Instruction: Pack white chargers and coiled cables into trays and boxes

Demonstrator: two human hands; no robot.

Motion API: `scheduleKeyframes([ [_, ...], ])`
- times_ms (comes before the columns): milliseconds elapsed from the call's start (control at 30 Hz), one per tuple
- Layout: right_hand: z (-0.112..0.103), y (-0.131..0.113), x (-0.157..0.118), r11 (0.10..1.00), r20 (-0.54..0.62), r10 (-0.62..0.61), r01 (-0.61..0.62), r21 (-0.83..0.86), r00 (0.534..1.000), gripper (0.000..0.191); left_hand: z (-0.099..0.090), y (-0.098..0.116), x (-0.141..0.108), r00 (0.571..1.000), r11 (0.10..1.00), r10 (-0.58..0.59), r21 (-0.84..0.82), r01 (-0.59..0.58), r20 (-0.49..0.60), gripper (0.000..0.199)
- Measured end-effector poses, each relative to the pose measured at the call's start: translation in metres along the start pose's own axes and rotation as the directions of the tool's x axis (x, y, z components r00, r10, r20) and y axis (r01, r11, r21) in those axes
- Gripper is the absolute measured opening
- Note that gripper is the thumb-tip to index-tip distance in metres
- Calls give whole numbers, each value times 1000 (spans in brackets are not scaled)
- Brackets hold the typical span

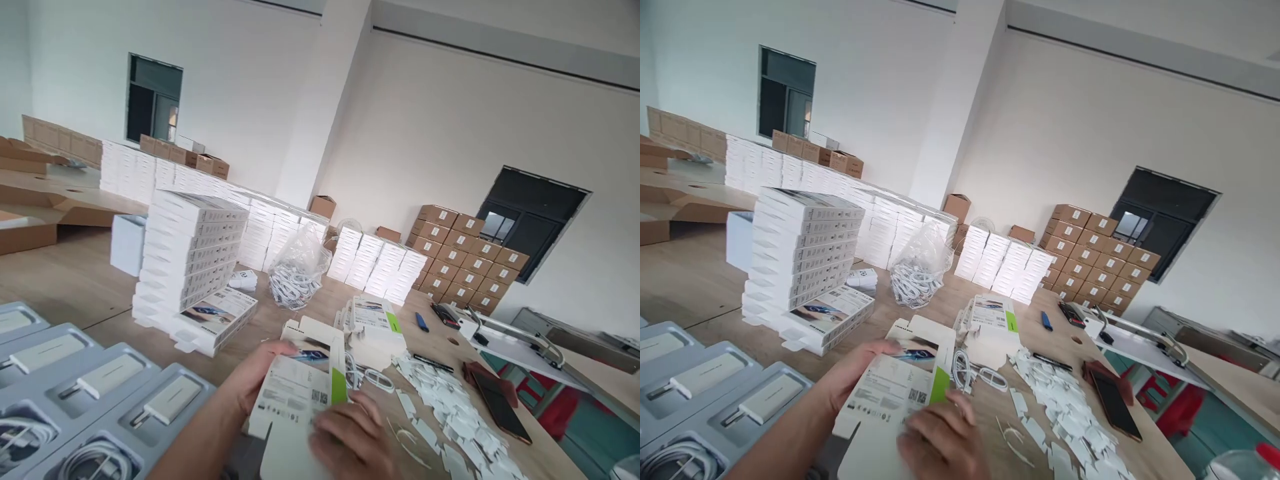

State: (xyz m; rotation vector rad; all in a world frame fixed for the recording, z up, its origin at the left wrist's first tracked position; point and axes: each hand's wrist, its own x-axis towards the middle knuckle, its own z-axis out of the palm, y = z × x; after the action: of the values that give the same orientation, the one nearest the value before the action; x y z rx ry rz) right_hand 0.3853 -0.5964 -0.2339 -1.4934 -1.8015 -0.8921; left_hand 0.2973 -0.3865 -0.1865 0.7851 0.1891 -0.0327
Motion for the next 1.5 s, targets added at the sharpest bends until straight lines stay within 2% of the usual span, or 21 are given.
scheduleKeyframes([
  [67,-7,1,-2,969,65,209,-215,124,976,31,1,-5,2,995,987,72,150,-62,-64,37],
  [100,-13,5,-5,917,75,366,-373,142,927,35,3,-9,3,991,972,108,219,-89,-80,42],
  [167,-24,18,-11,743,75,653,-657,124,753,41,10,-19,5,994,944,81,327,-54,-69,51],
  [200,-28,24,-14,663,83,735,-739,121,673,44,15,-23,5,998,928,39,372,-17,-53,52],
  [233,-32,30,-17,612,106,774,-780,132,625,44,19,-27,4,999,911,0,413,15,-37,52],
  [267,-36,35,-18,583,149,786,-799,147,600,44,22,-29,4,999,892,-28,451,37,-26,51],
  [400,-43,42,-13,578,335,728,-798,169,598,24,29,-32,3,996,844,-64,530,84,-55,43],
  [533,-47,39,-9,552,385,716,-810,198,582,13,30,-31,7,991,806,-91,577,133,-102,44],
  [633,-48,37,-10,510,449,710,-836,204,543,12,30,-32,10,990,745,-106,651,143,-97,44],
  [700,-47,35,-10,499,461,726,-852,158,511,11,30,-33,11,991,707,-100,694,132,-87,43],
  [833,-45,34,-10,493,409,780,-868,65,474,8,34,-34,9,993,662,-80,740,119,-88,36],
  [900,-44,36,-11,403,470,766,-897,180,438,9,36,-32,7,991,652,-85,746,135,-105,32],
  [1000,-44,41,-15,142,648,641,-893,426,411,19,38,-27,2,982,628,-145,755,188,-124,35],
  [1067,-45,45,-18,-48,710,590,-861,507,385,31,36,-25,0,984,614,-171,776,144,-48,36],
  [1133,-44,46,-19,-233,744,587,-814,532,319,43,33,-24,-1,982,620,-177,782,64,61,36],
  [1200,-41,45,-21,-365,797,554,-791,492,240,51,29,-23,-1,979,634,-174,773,26,109,37],
  [1233,-40,44,-22,-397,828,517,-797,456,216,52,28,-23,-1,979,636,-169,771,17,117,37],
  [1300,-35,42,-25,-407,872,446,-823,396,199,51,27,-23,0,979,619,-164,786,9,118,36],
  [1500,-27,43,-33,-424,897,379,-820,385,225,47,31,-24,0,978,496,-159,867,-41,137,32],
])
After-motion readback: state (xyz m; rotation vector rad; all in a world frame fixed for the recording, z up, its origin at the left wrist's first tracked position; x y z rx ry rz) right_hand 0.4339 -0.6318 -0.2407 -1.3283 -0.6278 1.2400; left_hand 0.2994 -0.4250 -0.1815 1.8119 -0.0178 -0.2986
